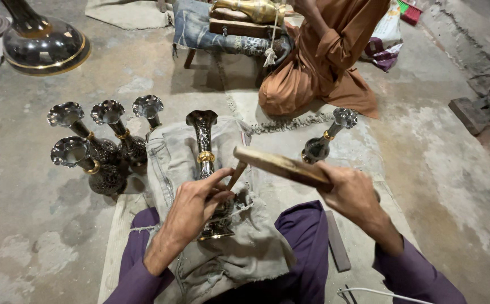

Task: The person sits on the floor with a decorative metal vase braced against a cloth pad on their lap. They hold a steel punch against the vase's surface and repeatedly strike it with a wooden mallet, working the patterned design around the vase's body and neck.

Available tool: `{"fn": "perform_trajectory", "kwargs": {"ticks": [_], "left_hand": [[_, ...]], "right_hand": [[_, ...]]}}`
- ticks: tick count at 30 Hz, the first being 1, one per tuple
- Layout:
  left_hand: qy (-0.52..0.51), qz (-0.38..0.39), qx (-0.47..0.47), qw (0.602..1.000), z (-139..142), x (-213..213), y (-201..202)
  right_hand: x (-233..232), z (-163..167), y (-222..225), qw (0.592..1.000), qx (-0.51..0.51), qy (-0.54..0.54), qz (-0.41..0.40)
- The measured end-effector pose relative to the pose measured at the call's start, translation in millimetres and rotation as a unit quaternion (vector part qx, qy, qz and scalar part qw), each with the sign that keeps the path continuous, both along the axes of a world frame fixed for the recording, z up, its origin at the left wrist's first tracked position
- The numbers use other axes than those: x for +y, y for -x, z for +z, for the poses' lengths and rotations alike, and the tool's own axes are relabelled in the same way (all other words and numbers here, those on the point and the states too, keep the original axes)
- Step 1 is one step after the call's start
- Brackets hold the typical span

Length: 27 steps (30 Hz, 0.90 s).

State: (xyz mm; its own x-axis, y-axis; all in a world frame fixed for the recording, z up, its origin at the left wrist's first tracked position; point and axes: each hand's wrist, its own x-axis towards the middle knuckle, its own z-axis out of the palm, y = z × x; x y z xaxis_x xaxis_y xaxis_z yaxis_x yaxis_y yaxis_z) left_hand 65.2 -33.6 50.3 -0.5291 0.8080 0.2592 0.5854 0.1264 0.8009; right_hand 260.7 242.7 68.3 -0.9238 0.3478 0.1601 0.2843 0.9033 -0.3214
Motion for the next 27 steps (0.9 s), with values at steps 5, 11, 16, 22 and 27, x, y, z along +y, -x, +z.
{"fn": "perform_trajectory", "kwargs": {"ticks": [5,11,16,22,27], "left_hand": [[0.03,0.014,-0.009,0.999,-1,-1,0],[0.032,0.001,-0.021,0.999,-10,1,4],[0.036,-0.012,-0.042,0.998,-14,7,16],[0.024,-0.03,-0.039,0.998,-8,4,19],[0.016,-0.053,-0.011,0.998,-5,4,22]], "right_hand": [[2,-4,1,0.965,0.109,0.231,0.054],[3,-9,-5,0.978,0.134,0.158,0.01],[0,-9,-4,0.995,-0.075,0.016,-0.058],[-3,-4,-3,0.997,0.057,0.043,0.032],[-1,-6,-2,0.991,0.113,0.075,0.013]]}}
